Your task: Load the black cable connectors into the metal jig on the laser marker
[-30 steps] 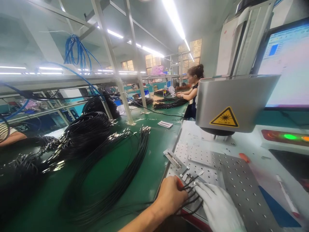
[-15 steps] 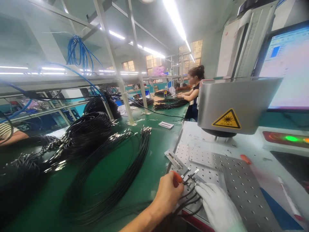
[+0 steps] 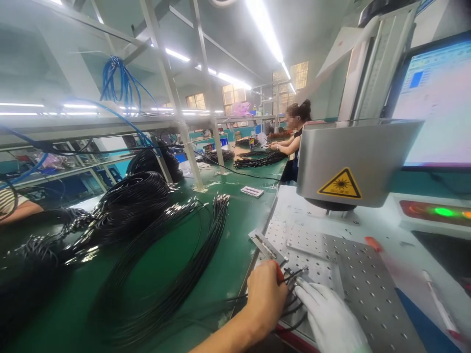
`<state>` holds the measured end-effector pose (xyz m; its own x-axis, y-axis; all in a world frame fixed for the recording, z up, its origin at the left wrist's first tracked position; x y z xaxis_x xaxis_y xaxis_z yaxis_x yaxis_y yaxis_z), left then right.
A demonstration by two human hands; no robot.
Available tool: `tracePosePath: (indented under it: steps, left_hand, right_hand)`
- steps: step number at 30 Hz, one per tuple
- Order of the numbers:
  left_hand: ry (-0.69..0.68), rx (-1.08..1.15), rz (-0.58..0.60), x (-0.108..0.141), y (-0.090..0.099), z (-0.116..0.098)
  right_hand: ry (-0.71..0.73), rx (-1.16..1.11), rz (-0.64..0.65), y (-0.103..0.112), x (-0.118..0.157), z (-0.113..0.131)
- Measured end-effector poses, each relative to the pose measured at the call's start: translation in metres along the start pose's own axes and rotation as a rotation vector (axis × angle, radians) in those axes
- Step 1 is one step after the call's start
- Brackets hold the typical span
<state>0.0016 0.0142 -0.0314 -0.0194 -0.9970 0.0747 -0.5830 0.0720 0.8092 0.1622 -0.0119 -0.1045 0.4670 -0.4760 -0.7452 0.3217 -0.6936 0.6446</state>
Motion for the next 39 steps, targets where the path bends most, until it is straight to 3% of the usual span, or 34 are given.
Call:
tracePosePath:
  steps: [7,15,23,27,34,39]
  left_hand:
    - [-0.011,-0.134,0.064,-0.001,-0.001,-0.008]
    - [0.032,0.102,0.145,-0.007,0.008,0.001]
    - [0.116,0.386,0.231,-0.013,-0.001,0.018]
    - [0.147,0.498,0.264,-0.011,-0.001,0.015]
    - [-0.046,0.225,0.155,-0.007,0.004,0.006]
    - [-0.136,0.163,0.167,-0.008,0.003,0.006]
  right_hand:
    - [-0.094,-0.037,0.018,-0.003,-0.003,0.005]
    - [-0.101,-0.003,-0.008,0.012,-0.015,0.008]
    - [-0.213,-0.109,-0.030,0.012,-0.016,0.012]
    - [-0.210,-0.120,-0.047,0.012,-0.016,0.012]
    - [-0.221,-0.148,-0.069,0.010,-0.016,0.012]
    - [-0.225,-0.142,-0.069,0.004,-0.013,0.013]
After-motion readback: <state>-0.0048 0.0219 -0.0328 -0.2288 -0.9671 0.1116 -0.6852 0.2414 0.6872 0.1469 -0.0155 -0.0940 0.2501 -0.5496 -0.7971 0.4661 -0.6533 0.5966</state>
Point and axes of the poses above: each hand's wrist, its own x-axis away from the middle knuckle, its own y-axis out of the back of the hand, z = x × y, the point moved 2 cm from there along -x, towards the middle knuckle, and after that the axes turned 2 degrees about x, right-handed, at the moved point
